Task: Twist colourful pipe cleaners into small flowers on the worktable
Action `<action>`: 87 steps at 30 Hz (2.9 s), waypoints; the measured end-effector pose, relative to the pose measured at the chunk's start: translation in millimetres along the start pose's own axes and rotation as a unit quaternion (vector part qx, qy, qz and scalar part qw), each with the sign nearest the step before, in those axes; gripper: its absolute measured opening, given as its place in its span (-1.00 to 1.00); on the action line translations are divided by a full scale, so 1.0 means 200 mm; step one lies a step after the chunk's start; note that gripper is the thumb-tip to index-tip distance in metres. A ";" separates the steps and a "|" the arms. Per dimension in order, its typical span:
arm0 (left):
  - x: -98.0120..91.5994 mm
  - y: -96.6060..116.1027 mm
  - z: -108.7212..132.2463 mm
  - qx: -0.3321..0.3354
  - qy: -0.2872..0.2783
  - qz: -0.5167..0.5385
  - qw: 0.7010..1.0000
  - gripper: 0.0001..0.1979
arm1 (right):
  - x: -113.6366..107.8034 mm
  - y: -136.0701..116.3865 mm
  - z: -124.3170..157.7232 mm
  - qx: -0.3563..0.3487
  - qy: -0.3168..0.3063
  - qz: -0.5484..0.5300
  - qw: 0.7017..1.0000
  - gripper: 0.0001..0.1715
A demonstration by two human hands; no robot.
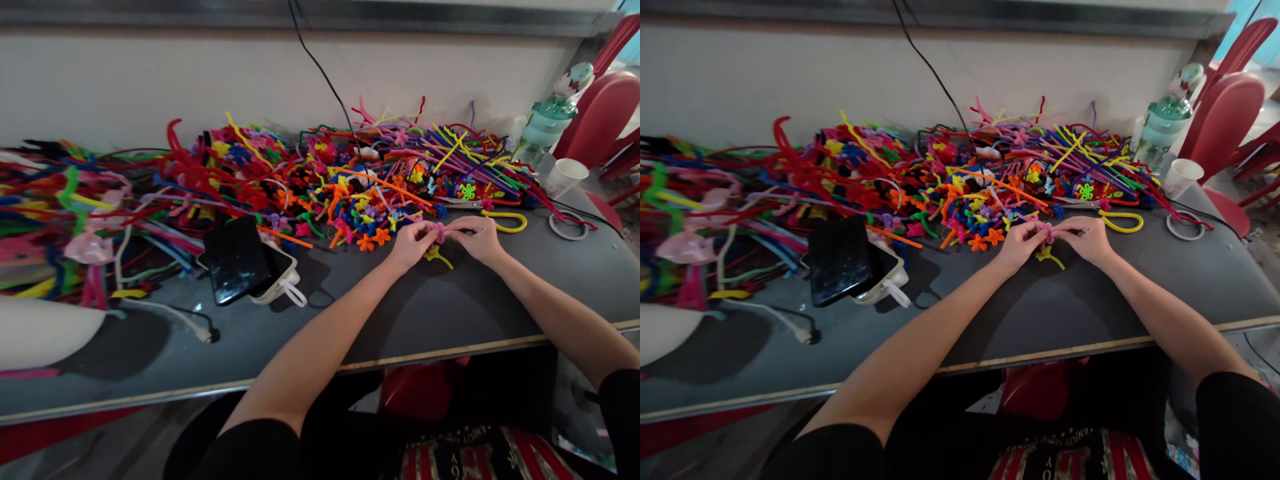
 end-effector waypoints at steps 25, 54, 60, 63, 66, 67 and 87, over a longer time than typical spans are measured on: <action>0.02 0.01 0.00 -0.015 -0.042 0.007 0.999 -0.63 | 0.07 0.12 -0.02 0.042 -0.099 -0.107 0.988 -0.76; -0.04 -0.02 -0.03 -0.001 0.039 0.073 0.997 -0.66 | -0.06 0.11 0.00 0.055 0.152 -0.021 0.987 -0.76; -0.02 -0.04 -0.01 -0.030 0.035 0.056 0.997 -0.53 | -0.02 0.11 -0.01 0.059 0.111 -0.020 0.992 -0.79; -0.04 -0.04 -0.01 -0.031 0.077 0.071 0.994 -0.54 | 0.02 0.05 0.00 0.031 0.051 -0.016 0.998 -0.83; -0.07 -0.03 0.00 -0.039 0.103 0.089 0.990 -0.56 | 0.04 0.02 0.00 0.017 0.014 -0.027 0.999 -0.83; -0.07 -0.03 0.00 -0.044 0.102 0.091 0.990 -0.55 | 0.04 0.03 0.00 0.024 0.021 -0.036 0.999 -0.81; 0.01 0.01 0.01 -0.038 0.001 0.060 0.997 -0.56 | 0.00 -0.06 0.01 -0.046 0.053 0.031 0.997 -0.92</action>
Point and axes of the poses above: each hand's wrist, its own z-axis away from the middle knuckle, its own x-axis out of the palm, y = z × x, the point moved 7 cm from there along -z, towards the middle knuckle, and after that the axes turned 11 degrees about z, right-handed, at the moved point
